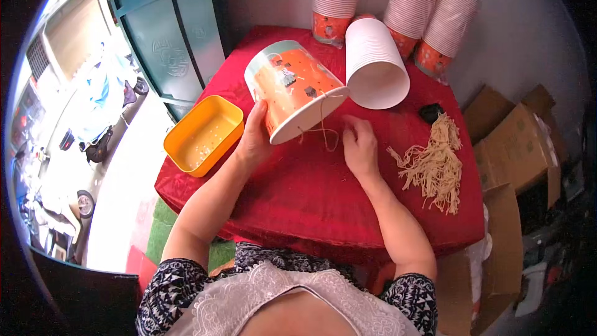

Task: Attaching string handles to decorative paper buckets.

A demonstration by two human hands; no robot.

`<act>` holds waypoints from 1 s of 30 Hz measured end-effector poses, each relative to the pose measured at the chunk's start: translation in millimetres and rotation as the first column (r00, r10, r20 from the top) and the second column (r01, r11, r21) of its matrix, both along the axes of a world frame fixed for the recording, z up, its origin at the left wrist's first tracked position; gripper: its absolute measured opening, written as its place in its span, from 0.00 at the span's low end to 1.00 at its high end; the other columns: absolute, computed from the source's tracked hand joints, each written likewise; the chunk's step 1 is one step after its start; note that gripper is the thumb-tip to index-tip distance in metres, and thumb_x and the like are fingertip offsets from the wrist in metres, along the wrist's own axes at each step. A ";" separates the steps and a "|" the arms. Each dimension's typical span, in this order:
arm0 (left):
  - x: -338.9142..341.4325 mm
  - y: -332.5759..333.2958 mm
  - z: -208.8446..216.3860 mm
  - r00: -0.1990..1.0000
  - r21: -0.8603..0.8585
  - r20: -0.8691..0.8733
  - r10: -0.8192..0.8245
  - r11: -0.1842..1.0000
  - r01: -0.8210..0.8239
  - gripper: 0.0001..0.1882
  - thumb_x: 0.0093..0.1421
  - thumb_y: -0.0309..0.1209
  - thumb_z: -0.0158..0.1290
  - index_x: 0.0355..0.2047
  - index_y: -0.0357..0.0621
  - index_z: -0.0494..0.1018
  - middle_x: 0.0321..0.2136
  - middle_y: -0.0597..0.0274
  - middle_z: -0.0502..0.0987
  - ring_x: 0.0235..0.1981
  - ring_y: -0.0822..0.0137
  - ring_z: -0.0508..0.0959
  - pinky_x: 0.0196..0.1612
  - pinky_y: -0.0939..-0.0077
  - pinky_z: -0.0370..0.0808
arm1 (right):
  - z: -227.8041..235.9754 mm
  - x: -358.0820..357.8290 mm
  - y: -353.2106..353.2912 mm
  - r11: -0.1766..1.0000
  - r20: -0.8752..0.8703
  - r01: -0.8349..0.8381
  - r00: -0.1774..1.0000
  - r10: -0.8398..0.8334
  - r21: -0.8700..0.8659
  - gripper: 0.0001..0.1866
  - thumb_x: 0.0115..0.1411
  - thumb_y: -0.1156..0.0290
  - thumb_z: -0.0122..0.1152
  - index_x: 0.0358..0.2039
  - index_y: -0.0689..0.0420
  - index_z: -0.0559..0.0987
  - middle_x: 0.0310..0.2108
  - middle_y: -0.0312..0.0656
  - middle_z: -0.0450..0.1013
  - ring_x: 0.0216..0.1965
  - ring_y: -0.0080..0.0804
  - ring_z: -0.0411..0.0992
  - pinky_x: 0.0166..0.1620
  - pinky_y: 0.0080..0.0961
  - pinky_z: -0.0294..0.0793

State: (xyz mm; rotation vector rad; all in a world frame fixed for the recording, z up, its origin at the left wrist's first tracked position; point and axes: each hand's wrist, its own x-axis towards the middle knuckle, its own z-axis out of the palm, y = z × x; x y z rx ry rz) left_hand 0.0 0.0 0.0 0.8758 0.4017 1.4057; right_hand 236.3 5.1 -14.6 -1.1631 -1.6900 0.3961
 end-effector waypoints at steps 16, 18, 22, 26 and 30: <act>14.6 -3.0 -2.7 0.931 0.119 -0.304 0.201 0.978 -0.172 0.47 0.51 0.44 0.65 0.60 0.38 0.49 0.52 0.54 0.65 0.53 0.64 0.69 0.57 0.67 0.68 | -0.5 7.8 -4.0 0.867 -0.759 -0.497 0.575 0.305 -0.029 0.15 0.66 0.61 0.54 0.39 0.61 0.78 0.34 0.35 0.74 0.34 0.19 0.68 0.40 0.20 0.66; 16.0 -8.3 7.2 0.887 0.145 -0.378 0.266 0.963 -0.227 0.51 0.48 0.41 0.67 0.62 0.38 0.45 0.54 0.53 0.64 0.55 0.63 0.67 0.58 0.66 0.66 | -2.4 10.3 -3.9 0.866 -0.758 -0.498 0.583 0.291 -0.050 0.14 0.65 0.62 0.54 0.38 0.61 0.78 0.32 0.33 0.73 0.31 0.18 0.67 0.38 0.18 0.66; 8.2 -4.3 14.1 0.776 0.289 -0.412 0.477 0.876 -0.385 0.57 0.45 0.37 0.69 0.64 0.37 0.40 0.56 0.52 0.60 0.58 0.61 0.64 0.60 0.65 0.63 | 18.8 1.6 -12.5 0.970 -0.539 -0.219 0.833 0.129 -0.107 0.13 0.66 0.65 0.51 0.38 0.61 0.78 0.27 0.31 0.70 0.27 0.16 0.64 0.32 0.15 0.65; 4.1 17.2 34.1 0.496 0.535 -0.405 0.768 0.639 -0.552 0.61 0.41 0.34 0.70 0.65 0.35 0.37 0.57 0.48 0.60 0.58 0.58 0.63 0.61 0.66 0.62 | 17.2 9.2 -7.9 0.977 -0.605 -0.186 0.792 0.085 -0.107 0.11 0.66 0.68 0.48 0.38 0.61 0.77 0.28 0.33 0.69 0.24 0.17 0.64 0.28 0.18 0.65; -5.0 42.3 71.9 0.178 0.647 -0.468 0.866 0.472 -0.599 0.66 0.37 0.39 0.71 0.64 0.30 0.36 0.59 0.40 0.57 0.60 0.53 0.62 0.62 0.65 0.60 | 21.5 13.1 -8.3 0.977 -0.532 -0.186 0.841 0.101 -0.108 0.11 0.66 0.69 0.47 0.38 0.62 0.77 0.30 0.35 0.70 0.25 0.18 0.64 0.28 0.18 0.66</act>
